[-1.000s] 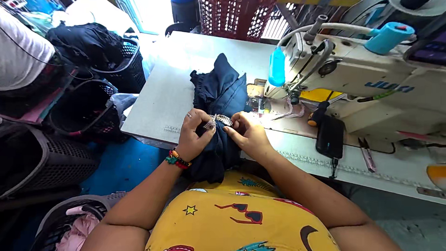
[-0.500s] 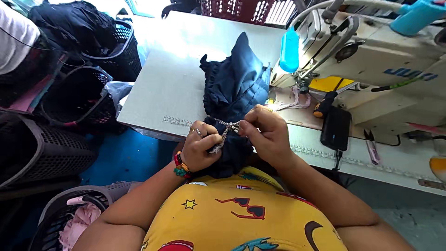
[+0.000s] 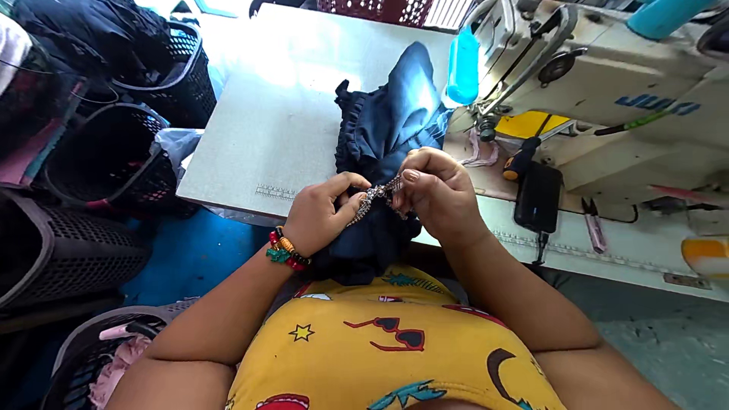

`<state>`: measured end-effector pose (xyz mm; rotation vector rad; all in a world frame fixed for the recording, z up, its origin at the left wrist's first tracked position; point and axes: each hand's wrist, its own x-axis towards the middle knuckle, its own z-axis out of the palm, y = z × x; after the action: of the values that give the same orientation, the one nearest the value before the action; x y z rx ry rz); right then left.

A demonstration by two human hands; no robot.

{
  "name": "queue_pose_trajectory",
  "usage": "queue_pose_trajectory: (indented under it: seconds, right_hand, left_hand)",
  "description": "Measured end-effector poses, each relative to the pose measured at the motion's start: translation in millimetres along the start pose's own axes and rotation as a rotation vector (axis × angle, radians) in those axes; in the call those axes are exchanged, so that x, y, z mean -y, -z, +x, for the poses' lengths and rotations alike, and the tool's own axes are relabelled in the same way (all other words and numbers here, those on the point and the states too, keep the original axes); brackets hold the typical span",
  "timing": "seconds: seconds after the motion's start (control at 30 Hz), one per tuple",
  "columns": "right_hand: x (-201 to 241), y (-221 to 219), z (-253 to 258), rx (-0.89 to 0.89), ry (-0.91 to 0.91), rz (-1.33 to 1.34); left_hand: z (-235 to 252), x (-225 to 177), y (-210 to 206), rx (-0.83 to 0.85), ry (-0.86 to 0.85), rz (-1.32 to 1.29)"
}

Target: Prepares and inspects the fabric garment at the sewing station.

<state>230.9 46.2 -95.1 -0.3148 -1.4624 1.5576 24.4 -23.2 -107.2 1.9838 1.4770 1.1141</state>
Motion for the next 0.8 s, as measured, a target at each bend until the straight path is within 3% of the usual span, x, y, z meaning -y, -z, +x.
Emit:
queue_pose_trajectory:
  seconds: [0.1, 0.17, 0.27, 0.4, 0.57, 0.67, 0.8]
  right_hand:
    - [-7, 3, 2, -0.036, -0.041, 0.094]
    - [-9, 1, 0, -0.047, -0.045, 0.068]
    - [-10, 7, 2, -0.070, -0.053, 0.027]
    - [-4, 9, 2, -0.120, -0.134, 0.047]
    - [6, 10, -5, -0.175, -0.130, -0.030]
    - [42, 26, -7, -0.280, 0.038, -0.477]
    - [116, 95, -3, -0.629, 0.549, -0.894]
  left_hand:
    - [11, -7, 6, 0.037, -0.059, 0.227]
    - [21, -8, 10, 0.040, -0.203, 0.378]
    - [45, 2, 7, 0.102, -0.409, 0.296]
    - [61, 17, 0, 0.239, -0.300, 0.037]
    - [70, 24, 3, 0.353, -0.288, -0.058]
    - [69, 22, 3, 0.312, -0.324, 0.010]
    - [71, 12, 8, 0.306, -0.420, 0.168]
